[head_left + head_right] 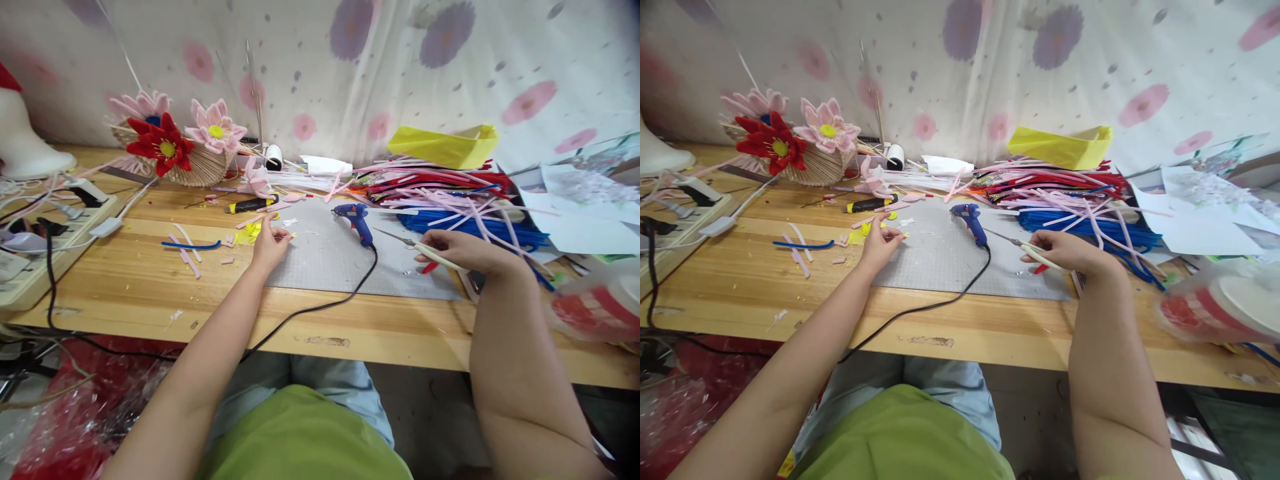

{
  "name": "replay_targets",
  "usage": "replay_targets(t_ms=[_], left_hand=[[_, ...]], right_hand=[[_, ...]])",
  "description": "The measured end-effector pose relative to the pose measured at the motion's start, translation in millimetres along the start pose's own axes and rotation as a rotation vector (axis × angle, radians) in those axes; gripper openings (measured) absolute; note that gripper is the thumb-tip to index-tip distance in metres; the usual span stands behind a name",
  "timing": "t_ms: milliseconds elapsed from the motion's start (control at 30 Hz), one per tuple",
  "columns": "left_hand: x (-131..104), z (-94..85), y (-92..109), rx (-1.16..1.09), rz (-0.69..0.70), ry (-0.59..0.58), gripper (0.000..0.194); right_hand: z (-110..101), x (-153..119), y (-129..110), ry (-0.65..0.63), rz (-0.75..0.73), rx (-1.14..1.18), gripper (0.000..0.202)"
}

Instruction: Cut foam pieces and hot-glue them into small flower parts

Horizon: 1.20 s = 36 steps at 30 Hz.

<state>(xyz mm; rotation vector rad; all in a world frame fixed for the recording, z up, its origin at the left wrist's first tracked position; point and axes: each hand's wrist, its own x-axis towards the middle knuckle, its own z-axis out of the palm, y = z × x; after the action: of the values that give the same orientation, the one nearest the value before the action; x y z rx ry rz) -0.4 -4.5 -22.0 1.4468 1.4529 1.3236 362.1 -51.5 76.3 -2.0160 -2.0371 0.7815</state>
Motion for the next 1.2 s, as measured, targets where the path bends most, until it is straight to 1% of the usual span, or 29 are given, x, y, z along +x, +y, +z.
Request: replay_targets(t_ms=[33, 67, 100, 167, 200, 300, 400, 667, 867, 1200], left_hand=[[0.0, 0.6, -0.4, -0.011, 0.006, -0.016, 0.061], [0.0, 1.3, -0.8, -0.025, 0.015, -0.034, 0.061], [0.0, 1.8, -1.2, -0.038, 0.026, -0.054, 0.061], [0.1, 2.1, -2.3, -0.051, 0.053, -0.09, 0.061], [0.1, 1.8, -2.8, -0.046, 0.066, -0.105, 0.062], [0.1, -0.6, -3.7, -0.001, 0.1, -0.141, 0.063], [-0.4, -2.7, -3.1, 0.044, 0.131, -0.174, 0.063], [-4.0, -2.4, -0.3, 0.156, 0.206, -0.248, 0.061], [-4.0, -4.1, 0.3, 0.237, 0.223, -0.273, 0.06], [-2.3, -3.9, -4.6, 0.237, 0.248, -0.281, 0.06]], right_hand=[[6.4, 1.6, -4.4, -0.075, -0.06, 0.066, 0.035], [14.5, 5.2, -11.4, -0.123, -0.115, 0.087, 0.039], [23.8, 10.4, -20.6, -0.094, -0.161, 0.058, 0.042], [44.2, 23.6, -42.3, 0.058, -0.243, -0.062, 0.041], [54.2, 30.4, -53.0, 0.113, -0.29, -0.128, 0.04], [78.0, 47.2, -75.6, 0.174, -0.377, -0.26, 0.037], [90.0, 54.8, -80.9, 0.189, -0.397, -0.33, 0.036], [97.9, 57.3, -75.7, 0.171, -0.425, -0.412, 0.034], [99.8, 58.4, -74.2, 0.18, -0.445, -0.416, 0.034], [99.8, 58.1, -74.0, 0.185, -0.43, -0.427, 0.032]])
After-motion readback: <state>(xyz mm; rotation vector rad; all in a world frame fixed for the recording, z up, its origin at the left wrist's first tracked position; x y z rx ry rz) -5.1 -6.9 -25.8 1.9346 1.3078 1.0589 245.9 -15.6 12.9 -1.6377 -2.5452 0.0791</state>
